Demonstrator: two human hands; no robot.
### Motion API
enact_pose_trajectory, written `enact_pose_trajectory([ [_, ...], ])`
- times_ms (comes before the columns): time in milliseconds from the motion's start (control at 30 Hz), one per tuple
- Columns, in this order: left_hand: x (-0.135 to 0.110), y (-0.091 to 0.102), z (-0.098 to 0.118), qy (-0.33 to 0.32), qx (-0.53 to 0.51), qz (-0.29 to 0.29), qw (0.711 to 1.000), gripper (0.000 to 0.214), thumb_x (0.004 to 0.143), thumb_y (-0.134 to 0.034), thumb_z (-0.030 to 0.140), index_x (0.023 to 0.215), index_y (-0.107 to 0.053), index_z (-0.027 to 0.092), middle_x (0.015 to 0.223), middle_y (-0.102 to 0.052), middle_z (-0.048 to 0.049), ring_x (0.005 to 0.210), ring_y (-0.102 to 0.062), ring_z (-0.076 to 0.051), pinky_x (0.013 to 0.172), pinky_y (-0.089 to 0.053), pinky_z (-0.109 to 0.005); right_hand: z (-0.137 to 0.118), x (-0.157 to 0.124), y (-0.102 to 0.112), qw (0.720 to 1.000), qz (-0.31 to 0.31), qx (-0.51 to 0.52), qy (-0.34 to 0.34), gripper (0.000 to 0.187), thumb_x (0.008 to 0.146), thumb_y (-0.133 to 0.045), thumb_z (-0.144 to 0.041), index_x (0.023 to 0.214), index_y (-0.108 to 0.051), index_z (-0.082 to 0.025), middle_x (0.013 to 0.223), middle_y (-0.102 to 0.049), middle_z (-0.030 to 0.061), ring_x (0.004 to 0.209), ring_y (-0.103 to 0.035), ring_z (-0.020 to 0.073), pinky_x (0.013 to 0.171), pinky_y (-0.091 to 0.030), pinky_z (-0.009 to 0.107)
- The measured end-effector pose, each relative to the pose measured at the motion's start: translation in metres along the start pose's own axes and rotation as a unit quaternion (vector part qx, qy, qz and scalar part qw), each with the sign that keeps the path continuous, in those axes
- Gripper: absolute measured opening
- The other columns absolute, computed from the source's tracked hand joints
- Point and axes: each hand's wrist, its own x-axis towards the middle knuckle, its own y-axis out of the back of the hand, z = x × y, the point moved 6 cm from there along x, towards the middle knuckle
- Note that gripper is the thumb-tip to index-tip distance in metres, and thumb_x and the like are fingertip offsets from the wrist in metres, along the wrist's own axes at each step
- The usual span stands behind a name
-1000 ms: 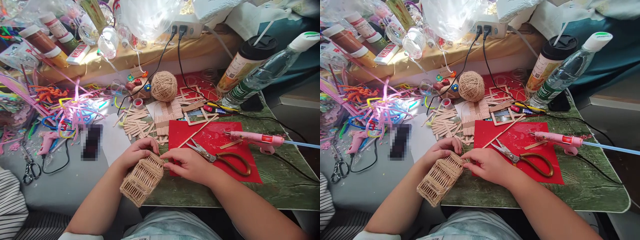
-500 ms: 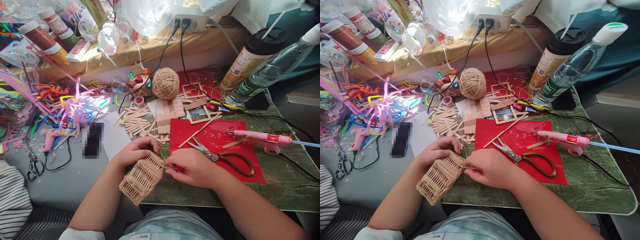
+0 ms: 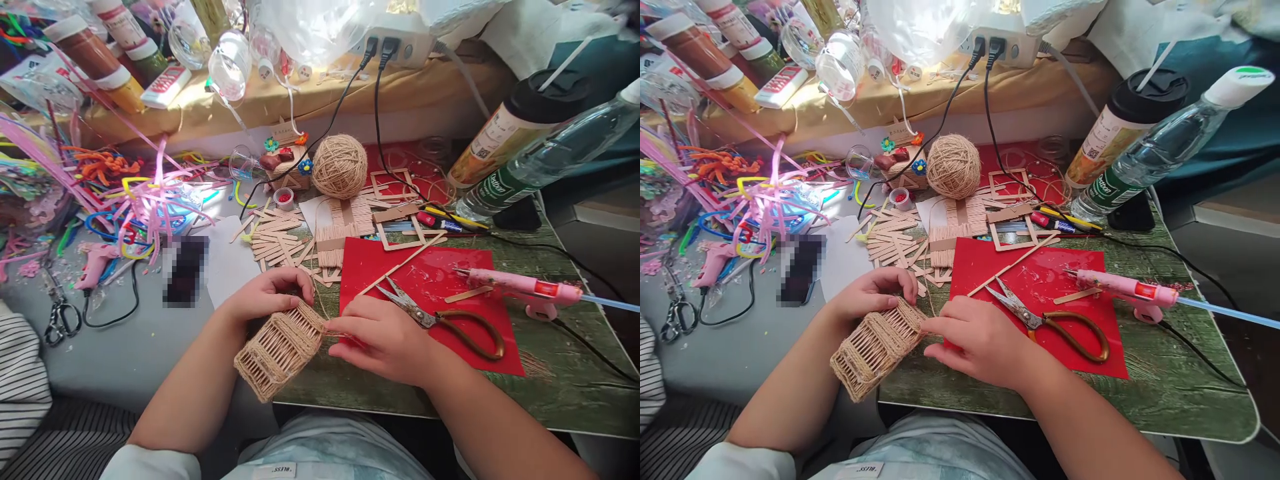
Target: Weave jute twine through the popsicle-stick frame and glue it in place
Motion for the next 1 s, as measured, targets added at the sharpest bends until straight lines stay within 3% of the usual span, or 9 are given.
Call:
enact_pose_trajectory([
  [100,-0.002,0.005,-0.004,0.03,-0.025,-0.002,0.999,0.022,0.09,-0.08,0.036,0.099,-0.074,0.017,0.102,-0.071,-0.0091,0.094,-0.07,-0.021,0.085,-0.057,-0.033,0.0,0.003,0.001,1.0,0.016,-0.008,0.002,0.035,0.103,-0.071,-0.027,0.138,-0.069,-0.027,0.124,-0.072,0.0127,0.11,-0.067,0.0236,0.096,-0.058,0.038],
  [167,-0.002,0.007,-0.005,0.042,-0.027,0.0,0.999,0.02,0.09,-0.081,0.034,0.098,-0.075,0.017,0.101,-0.072,-0.0085,0.095,-0.071,-0.021,0.087,-0.057,-0.033,-0.001,0.004,-0.003,1.0,-0.001,-0.009,0.009,0.041,0.105,-0.068,-0.024,0.145,-0.065,-0.029,0.132,-0.07,0.0129,0.119,-0.066,0.0246,0.103,-0.057,0.041],
  [333,-0.001,0.011,-0.005,0.056,-0.022,0.027,0.998,0.017,0.089,-0.081,0.033,0.094,-0.077,0.017,0.099,-0.074,-0.0093,0.094,-0.071,-0.021,0.087,-0.058,-0.034,0.006,0.005,-0.017,0.999,-0.045,-0.011,0.008,0.041,0.109,-0.058,-0.019,0.149,-0.062,-0.026,0.109,-0.075,0.0097,0.092,-0.069,0.02,0.081,-0.057,0.033],
  [433,0.0,0.011,-0.003,0.049,-0.025,0.045,0.997,0.016,0.088,-0.082,0.031,0.09,-0.077,0.016,0.098,-0.075,-0.0092,0.093,-0.072,-0.021,0.086,-0.059,-0.033,0.009,0.005,-0.018,0.999,-0.047,-0.015,-0.004,0.041,0.11,-0.054,-0.019,0.15,-0.06,-0.024,0.101,-0.075,0.0083,0.087,-0.067,0.0198,0.077,-0.054,0.032],
  [533,-0.001,0.009,0.0,0.056,-0.041,0.046,0.997,0.014,0.089,-0.081,0.03,0.092,-0.077,0.017,0.101,-0.076,-0.0092,0.095,-0.073,-0.021,0.087,-0.058,-0.032,0.008,0.006,-0.018,0.997,-0.07,0.012,-0.036,0.047,0.107,-0.066,-0.031,0.152,-0.057,-0.023,0.104,-0.075,0.0088,0.091,-0.069,0.0216,0.081,-0.056,0.033],
  [700,-0.005,0.004,0.0,0.122,-0.013,0.013,0.992,0.025,0.095,-0.072,0.034,0.113,-0.079,0.018,0.119,-0.08,-0.013,0.106,-0.076,-0.025,0.093,-0.06,-0.037,0.011,0.004,-0.024,0.985,-0.098,0.078,-0.121,0.071,0.092,-0.085,-0.047,0.151,-0.054,-0.024,0.129,-0.074,0.0122,0.108,-0.072,0.026,0.093,-0.059,0.038],
  [800,-0.007,0.003,0.0,0.13,0.086,-0.002,0.988,0.029,0.098,-0.065,0.036,0.113,-0.082,0.019,0.118,-0.082,-0.0097,0.109,-0.076,-0.027,0.098,-0.059,-0.038,0.017,0.004,-0.026,0.984,-0.09,0.056,-0.142,0.065,0.095,-0.082,-0.037,0.151,-0.053,-0.025,0.126,-0.075,0.0115,0.11,-0.073,0.0277,0.096,-0.059,0.042],
  [1000,-0.004,-0.007,0.006,0.077,0.201,-0.044,0.976,0.031,0.102,-0.057,0.035,0.114,-0.082,0.019,0.12,-0.082,-0.0082,0.112,-0.074,-0.027,0.098,-0.057,-0.034,0.02,0.01,-0.024,0.986,-0.092,0.04,-0.135,0.046,0.1,-0.067,-0.017,0.146,-0.061,-0.025,0.126,-0.077,0.0108,0.112,-0.075,0.0266,0.097,-0.059,0.04],
])
